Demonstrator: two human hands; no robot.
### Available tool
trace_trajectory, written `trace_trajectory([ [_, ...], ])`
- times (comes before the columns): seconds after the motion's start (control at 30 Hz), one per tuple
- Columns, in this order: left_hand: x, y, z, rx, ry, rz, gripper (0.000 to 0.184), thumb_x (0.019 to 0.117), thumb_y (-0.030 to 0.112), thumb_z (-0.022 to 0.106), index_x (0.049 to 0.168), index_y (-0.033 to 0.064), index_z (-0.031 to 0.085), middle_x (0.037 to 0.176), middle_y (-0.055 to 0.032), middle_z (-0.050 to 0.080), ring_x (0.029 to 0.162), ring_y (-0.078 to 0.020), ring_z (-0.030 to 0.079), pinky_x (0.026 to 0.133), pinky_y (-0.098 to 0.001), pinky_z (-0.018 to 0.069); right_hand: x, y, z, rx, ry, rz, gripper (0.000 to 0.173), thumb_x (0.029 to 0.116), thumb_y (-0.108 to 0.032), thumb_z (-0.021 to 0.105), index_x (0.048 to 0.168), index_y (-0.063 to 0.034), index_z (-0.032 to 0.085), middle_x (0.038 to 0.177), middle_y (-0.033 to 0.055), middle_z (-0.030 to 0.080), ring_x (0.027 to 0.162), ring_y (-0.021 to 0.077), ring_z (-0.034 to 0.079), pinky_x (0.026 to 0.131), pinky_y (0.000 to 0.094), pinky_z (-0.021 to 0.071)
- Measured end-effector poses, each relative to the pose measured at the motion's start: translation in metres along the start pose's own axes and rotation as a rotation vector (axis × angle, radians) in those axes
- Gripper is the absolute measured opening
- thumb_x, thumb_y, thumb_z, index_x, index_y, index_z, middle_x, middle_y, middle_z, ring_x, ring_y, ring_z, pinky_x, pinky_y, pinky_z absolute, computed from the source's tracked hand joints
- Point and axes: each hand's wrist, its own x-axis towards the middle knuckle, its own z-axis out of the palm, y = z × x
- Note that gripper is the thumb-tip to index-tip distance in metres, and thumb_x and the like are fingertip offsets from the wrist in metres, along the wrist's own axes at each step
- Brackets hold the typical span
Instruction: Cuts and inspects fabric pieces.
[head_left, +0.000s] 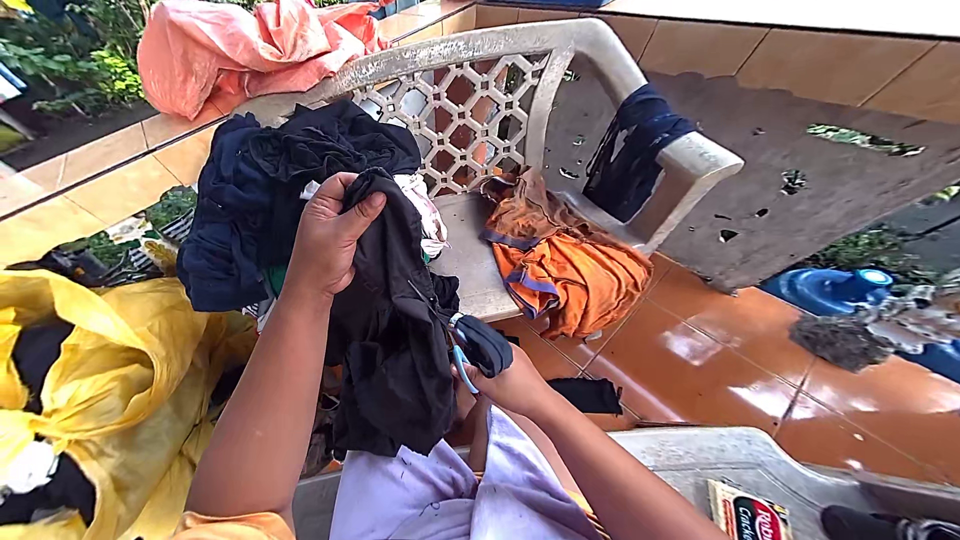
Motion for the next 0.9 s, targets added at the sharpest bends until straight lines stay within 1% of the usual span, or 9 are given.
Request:
trace_trajectory([
  [0.07,0.002,0.0,-0.001,-0.003,0.01,-0.007,0.018,0.0969,-0.003,0.06,0.101,0.0149,0.061,0.091,0.0071,0.069,0.086,-0.0021,0.067,0.081,-0.023,0.0585,0.001,0.011,0.007,0.022,0.052,-0.065,0.059,0.0906,-0.047,0.067,0.121,0.0035,0.065,0.103,0.0179,0.072,0.098,0.0302,0.069,0.085,0.0542,0.0535],
  [0.17,0.004,0.0,-0.004,-0.008,0.014,-0.015,0.018,0.0976,-0.002,0.059,0.101,0.0155,0.06,0.091,0.007,0.069,0.086,-0.0023,0.068,0.081,-0.0231,0.0586,0.001,0.022,0.014,0.051,0.087,-0.138,0.052,0.0929,-0.047,0.065,0.109,0.0018,0.067,0.093,0.014,0.07,0.087,0.024,0.068,0.078,0.0471,0.0547],
  [0.3,0.004,0.001,-0.007,-0.043,0.032,-0.013,0.017,0.0988,-0.001,0.058,0.102,0.0157,0.061,0.091,0.0066,0.071,0.085,-0.0033,0.069,0.08,-0.0243,0.0599,-0.001,0.023,0.02,0.122,0.131,-0.166,0.048,0.0946,-0.046,0.064,0.105,0.0007,0.063,0.085,0.0078,0.066,0.077,0.0144,0.063,0.071,0.0372,0.0543],
  [0.4,0.003,0.001,-0.01,-0.05,0.049,-0.036,0.016,0.0999,0.001,0.057,0.104,0.0157,0.059,0.093,0.006,0.07,0.085,-0.0041,0.069,0.08,-0.025,0.06,-0.003,0.023,0.022,0.144,0.136,-0.177,0.048,0.0948,-0.047,0.064,0.104,0.0002,0.063,0.084,0.0063,0.065,0.075,0.0123,0.063,0.07,0.0351,0.0543],
  [0.53,0.002,0.002,-0.014,-0.052,0.066,-0.041,0.016,0.1005,0.001,0.056,0.102,0.0166,0.059,0.091,0.0063,0.07,0.084,-0.0034,0.069,0.079,-0.0239,0.0599,-0.007,0.026,0.025,0.158,0.137,-0.176,0.049,0.0937,-0.046,0.067,0.106,0.0014,0.065,0.086,0.0076,0.068,0.077,0.0129,0.064,0.071,0.036,0.0552],
  [0.63,0.0,0.003,-0.016,-0.07,0.057,-0.05,0.016,0.1004,0.001,0.056,0.103,0.016,0.059,0.092,0.0052,0.07,0.084,-0.0041,0.069,0.079,-0.0238,0.06,-0.007,0.024,0.026,0.28,0.118,-0.149,0.041,0.0878,-0.037,0.074,0.105,-0.0019,0.063,0.088,0.0011,0.066,0.078,0.0034,0.062,0.074,0.0263,0.0545],
  [0.7,-0.002,0.003,-0.015,-0.081,0.042,-0.059,0.016,0.1001,0.001,0.057,0.104,0.0162,0.06,0.093,0.0049,0.071,0.085,-0.0041,0.069,0.079,-0.0239,0.0603,-0.005,0.02,0.025,0.342,0.124,-0.171,0.047,0.0837,-0.04,0.079,0.108,-0.0023,0.063,0.092,-0.0006,0.067,0.083,-0.0006,0.062,0.078,0.0215,0.0545],
  [0.8,-0.005,0.003,-0.012,-0.104,0.027,-0.079,0.017,0.1003,0.001,0.056,0.103,0.0164,0.061,0.092,0.0051,0.071,0.084,-0.0037,0.07,0.078,-0.0234,0.0603,0.001,0.013,0.023,0.322,0.122,-0.178,0.064,0.0803,-0.049,0.08,0.118,0.0009,0.064,0.103,0.0036,0.07,0.094,0.0013,0.064,0.087,0.0237,0.0546],
  [0.9,-0.006,0.003,-0.01,-0.118,0.034,-0.092,0.017,0.1005,0.0,0.055,0.102,0.0162,0.061,0.091,0.0048,0.071,0.084,-0.0038,0.069,0.078,-0.0232,0.0601,0.008,0.009,0.02,0.257,0.136,-0.193,0.066,0.0816,-0.055,0.077,0.116,0.0,0.064,0.101,0.0048,0.07,0.093,0.0049,0.065,0.085,0.0281,0.0551],
])
